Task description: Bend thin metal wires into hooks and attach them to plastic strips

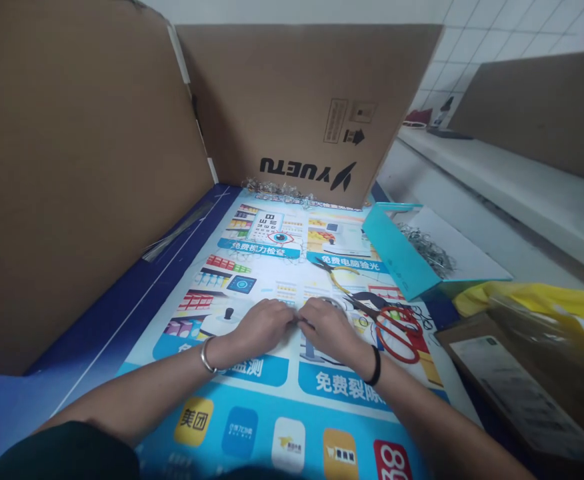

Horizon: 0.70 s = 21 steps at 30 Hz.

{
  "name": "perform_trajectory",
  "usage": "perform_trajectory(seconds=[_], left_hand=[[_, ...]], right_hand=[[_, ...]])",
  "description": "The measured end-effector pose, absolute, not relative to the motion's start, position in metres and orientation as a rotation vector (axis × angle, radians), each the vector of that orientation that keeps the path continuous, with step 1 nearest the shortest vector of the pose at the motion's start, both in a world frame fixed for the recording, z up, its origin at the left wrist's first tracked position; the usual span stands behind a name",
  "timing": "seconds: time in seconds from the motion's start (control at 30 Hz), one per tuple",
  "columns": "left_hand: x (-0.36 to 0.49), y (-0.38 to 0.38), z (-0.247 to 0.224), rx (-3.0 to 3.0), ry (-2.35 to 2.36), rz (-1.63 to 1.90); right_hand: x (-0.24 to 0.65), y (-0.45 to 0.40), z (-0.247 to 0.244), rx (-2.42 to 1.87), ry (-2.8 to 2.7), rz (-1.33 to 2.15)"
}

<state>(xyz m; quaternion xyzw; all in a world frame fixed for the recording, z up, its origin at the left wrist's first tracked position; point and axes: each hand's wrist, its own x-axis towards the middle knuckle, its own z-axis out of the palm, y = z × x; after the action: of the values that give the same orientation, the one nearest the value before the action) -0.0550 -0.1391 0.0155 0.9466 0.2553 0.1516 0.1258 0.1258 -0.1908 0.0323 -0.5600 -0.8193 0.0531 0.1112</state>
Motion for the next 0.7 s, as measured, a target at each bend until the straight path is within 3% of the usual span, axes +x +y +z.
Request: perform_trajectory(seconds=[0.3, 0.7], left_hand=[[-0.058, -0.133, 0.023, 2.639, 0.602, 0.396], [-0.068, -0.1, 0.019, 2.177, 0.572, 0.48]], right_hand=[[0.129, -0.195, 0.026, -1.602, -2.458, -0.02], [0.132, -0.19, 0.021, -1.507, -2.344, 0.019]])
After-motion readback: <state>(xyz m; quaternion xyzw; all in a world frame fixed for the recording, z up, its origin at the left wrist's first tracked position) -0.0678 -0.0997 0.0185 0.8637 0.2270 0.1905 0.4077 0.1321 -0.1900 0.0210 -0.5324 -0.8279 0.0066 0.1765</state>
